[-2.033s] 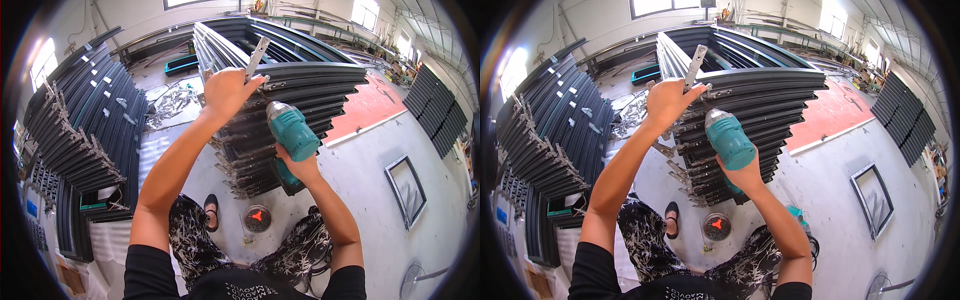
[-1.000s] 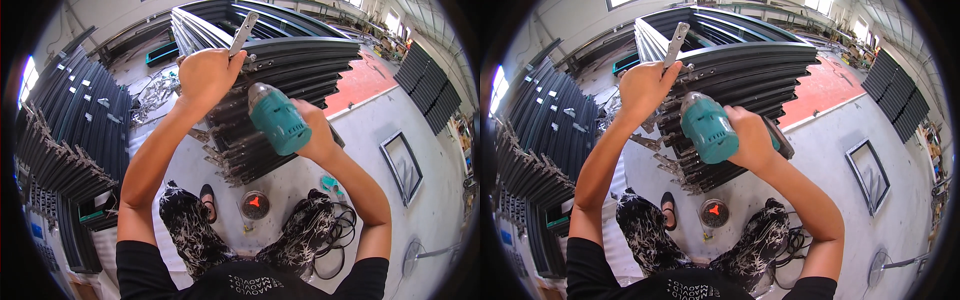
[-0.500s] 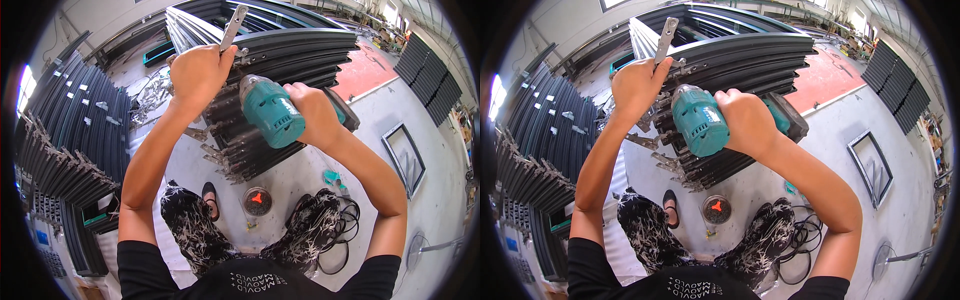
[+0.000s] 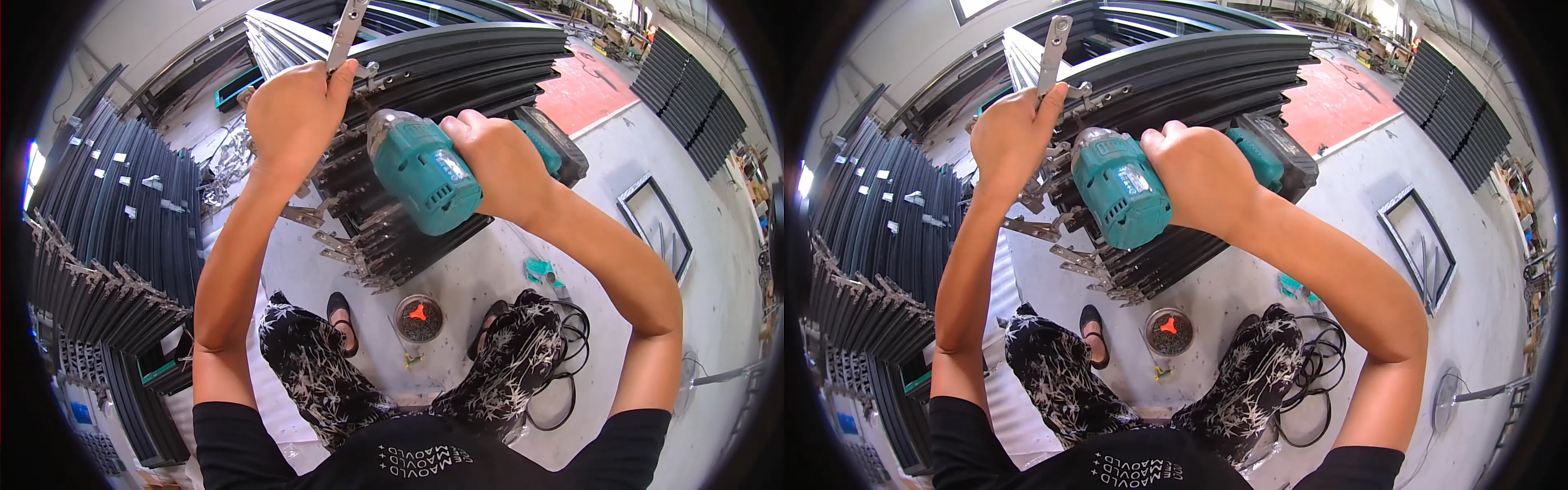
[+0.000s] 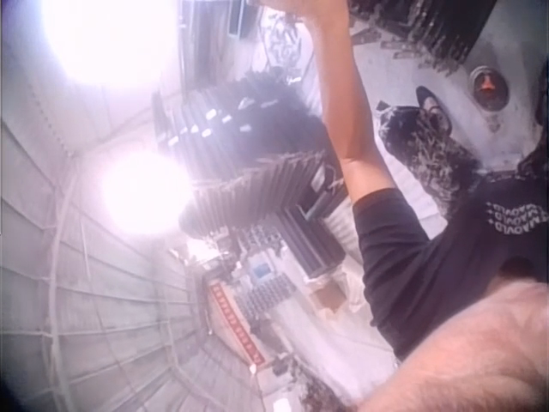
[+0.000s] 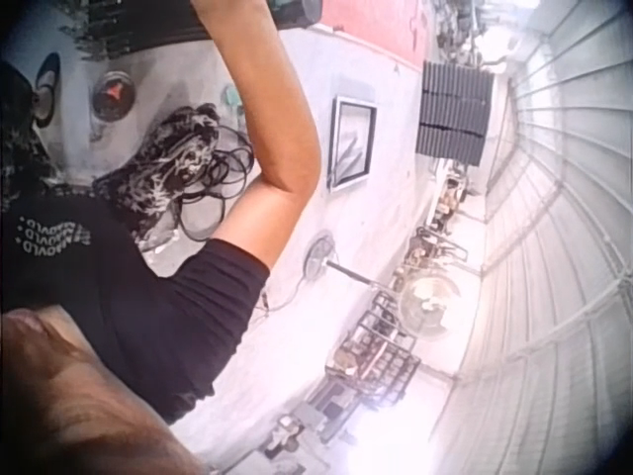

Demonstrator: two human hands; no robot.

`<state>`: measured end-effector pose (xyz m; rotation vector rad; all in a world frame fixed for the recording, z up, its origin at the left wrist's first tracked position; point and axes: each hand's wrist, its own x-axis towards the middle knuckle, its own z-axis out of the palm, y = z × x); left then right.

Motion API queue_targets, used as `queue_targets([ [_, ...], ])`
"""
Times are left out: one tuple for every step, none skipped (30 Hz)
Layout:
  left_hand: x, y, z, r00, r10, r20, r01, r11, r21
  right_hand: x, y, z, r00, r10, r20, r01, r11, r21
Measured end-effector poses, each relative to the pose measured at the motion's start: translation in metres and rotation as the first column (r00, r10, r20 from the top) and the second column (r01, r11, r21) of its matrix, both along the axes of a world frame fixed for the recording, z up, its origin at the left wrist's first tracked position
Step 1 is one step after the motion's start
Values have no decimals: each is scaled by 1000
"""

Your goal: The person fastens metal hinges onto stacked window frames using a power drill and screws, then adjusts the hinges with a screwdriver.

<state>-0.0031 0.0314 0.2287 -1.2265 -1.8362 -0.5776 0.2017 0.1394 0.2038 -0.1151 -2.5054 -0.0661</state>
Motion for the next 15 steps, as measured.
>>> queue_targets([
  [-1, 0, -1, 1000, -2, 1, 2, 1000, -4, 0, 0, 0, 1000, 3, 1, -3, 1000, -5],
  [-1, 0, -1, 1000, 1, 3, -1, 1000, -9, 0, 0, 1, 999, 30, -17, -31, 999, -21],
  [-1, 0, -1, 999, -2, 49, 3, 1000, -21, 0, 1, 3, 998, 59, -37, -60, 998, -35],
  [-2, 0, -1, 995, -4, 96, 7, 999, -33, -2, 2, 3, 997, 63, -36, -64, 997, -40],
  [-3, 0, -1, 996, -14, 89, 16, 1000, -23, -3, 4, 4, 997, 73, -36, -74, 997, -28],
  [-3, 0, -2, 996, -8, 89, 11, 1000, -27, -4, 5, 5, 996, 84, -36, -85, 996, -15],
  [-4, 0, -1, 996, -2, 91, 5, 999, -36, -3, 4, 6, 998, 64, -27, -64, 998, 11],
  [-4, -1, -1, 996, 5, 92, 0, 999, -45, -3, 3, 5, 997, 68, -27, -68, 998, 10],
  [-3, -1, -2, 996, 9, 91, -4, 999, -46, -3, 1, 4, 999, 47, -23, -47, 999, 19],
  [-2, -2, -1, 995, 5, 95, 0, 999, -47, -4, 1, 4, 999, 27, -21, -26, 999, 31],
  [-2, -2, -1, 995, 1, 99, 4, 999, -49, -4, 3, 3, 1000, 22, -16, -22, 999, 44],
  [-2, -3, -1, 995, 4, 97, 1, 999, -47, -5, 3, 6, 1000, 26, -18, -25, 999, 46],
  [-2, -3, -1, 996, -9, 93, 13, 999, -35, -4, 1, 10, 999, 31, -7, -31, 999, 40],
  [-2, -3, -2, 996, -23, 89, 25, 999, -23, -4, -1, 12, 999, 37, 4, -37, 999, 35],
  [-2, -3, -2, 996, -21, 91, 23, 999, -23, -4, -1, 12, 999, 38, 6, -38, 999, 35],
])
